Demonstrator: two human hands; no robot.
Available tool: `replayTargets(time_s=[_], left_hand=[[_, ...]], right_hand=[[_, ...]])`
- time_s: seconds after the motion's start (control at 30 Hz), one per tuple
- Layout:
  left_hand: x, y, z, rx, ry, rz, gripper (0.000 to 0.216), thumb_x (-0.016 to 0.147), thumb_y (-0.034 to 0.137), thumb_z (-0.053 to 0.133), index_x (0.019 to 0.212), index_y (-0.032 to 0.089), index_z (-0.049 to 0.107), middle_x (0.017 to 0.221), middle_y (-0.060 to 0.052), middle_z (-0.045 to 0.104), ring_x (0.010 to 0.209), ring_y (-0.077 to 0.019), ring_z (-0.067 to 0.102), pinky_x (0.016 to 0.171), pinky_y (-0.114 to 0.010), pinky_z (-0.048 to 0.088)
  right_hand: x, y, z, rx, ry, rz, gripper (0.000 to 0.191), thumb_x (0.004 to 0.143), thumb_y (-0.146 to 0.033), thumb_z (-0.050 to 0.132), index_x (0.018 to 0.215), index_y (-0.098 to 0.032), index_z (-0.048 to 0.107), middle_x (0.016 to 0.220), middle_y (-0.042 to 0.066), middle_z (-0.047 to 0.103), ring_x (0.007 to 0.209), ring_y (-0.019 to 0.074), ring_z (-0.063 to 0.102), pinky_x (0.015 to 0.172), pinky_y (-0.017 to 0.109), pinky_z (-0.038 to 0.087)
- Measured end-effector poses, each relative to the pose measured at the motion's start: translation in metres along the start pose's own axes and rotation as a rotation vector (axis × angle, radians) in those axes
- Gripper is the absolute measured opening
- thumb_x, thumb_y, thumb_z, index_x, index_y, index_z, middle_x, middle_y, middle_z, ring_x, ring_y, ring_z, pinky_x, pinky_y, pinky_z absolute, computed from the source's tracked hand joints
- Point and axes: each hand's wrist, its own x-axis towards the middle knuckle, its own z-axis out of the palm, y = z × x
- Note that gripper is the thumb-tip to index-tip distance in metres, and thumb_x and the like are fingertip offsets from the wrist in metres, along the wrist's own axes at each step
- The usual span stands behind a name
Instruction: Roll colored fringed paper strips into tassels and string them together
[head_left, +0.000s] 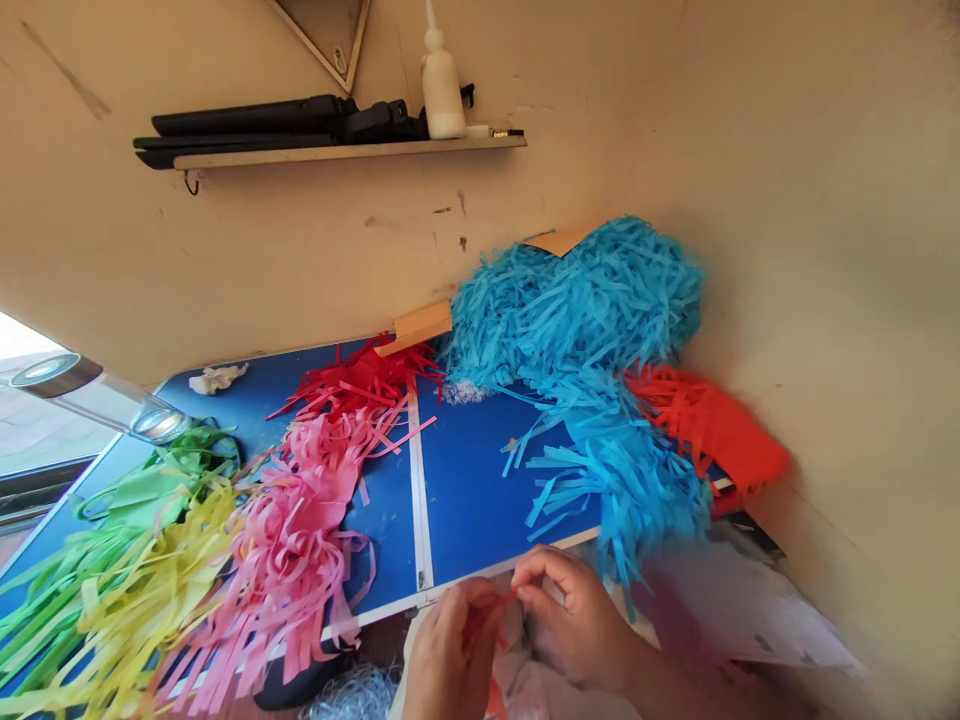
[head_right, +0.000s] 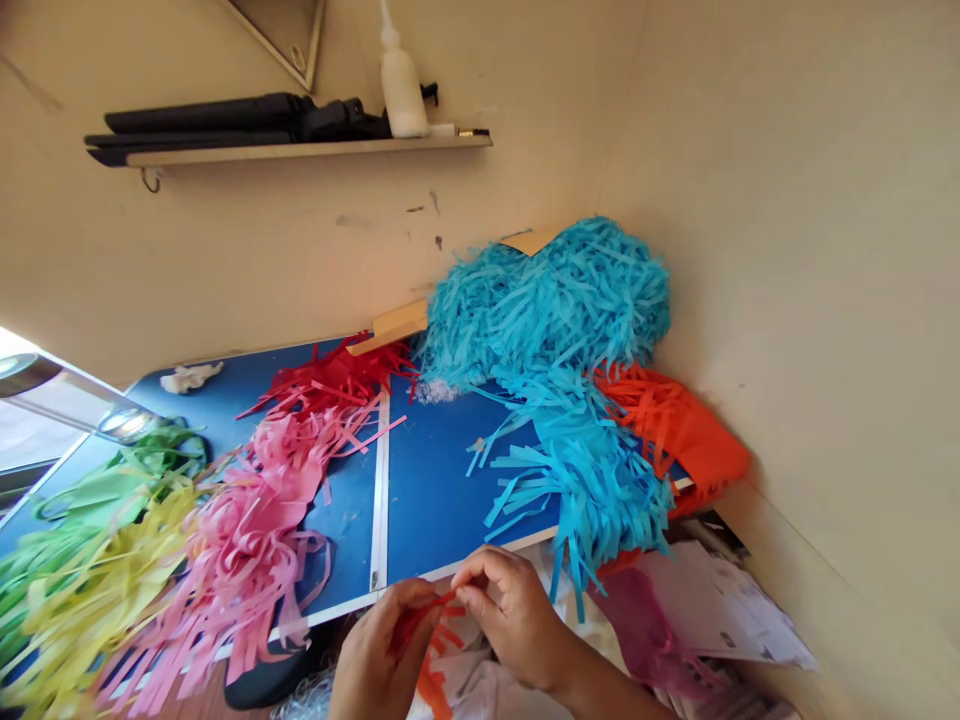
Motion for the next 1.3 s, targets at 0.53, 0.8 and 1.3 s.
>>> replayTargets(time_s=[0.53,0.8,1.3], left_hand=[[0.004,0.006,-0.012,-0.023,-0.045,0.168,0.009,0.087,0.023,0.063,0.091,0.027,0.070,0.080,0.001,0.075,0.069,-0.0127,0.070,0.063,-0.018,0.054],[0.002,0.012,-0.004,0.028,0.003,0.176,0.010,0.085,0.018,0.059,0.080,0.023,0.066,0.071,0.001,0.069,0.061,-0.0121,0.065,0.057,-0.019,0.052],[0.000,0.003,-0.008,-0.087,-0.046,0.120,0.012,0.087,0.027,0.063,0.099,0.027,0.065,0.084,0.001,0.074,0.072,-0.0128,0.071,0.066,-0.019,0.056]], right_hand=[[-0.006,-0.013,-0.013,-0.143,-0.094,0.002,0.010,0.085,-0.012,0.056,0.088,-0.020,0.059,0.085,0.000,0.063,0.084,0.0146,0.059,0.078,0.026,0.045],[-0.009,-0.006,-0.010,-0.098,-0.129,-0.028,0.022,0.077,-0.001,0.056,0.088,-0.020,0.060,0.085,0.000,0.063,0.083,0.0149,0.059,0.076,0.025,0.045],[-0.005,-0.012,-0.020,-0.165,-0.129,0.012,0.013,0.080,-0.009,0.066,0.084,-0.021,0.068,0.082,-0.001,0.069,0.084,0.0165,0.061,0.079,0.028,0.044]])
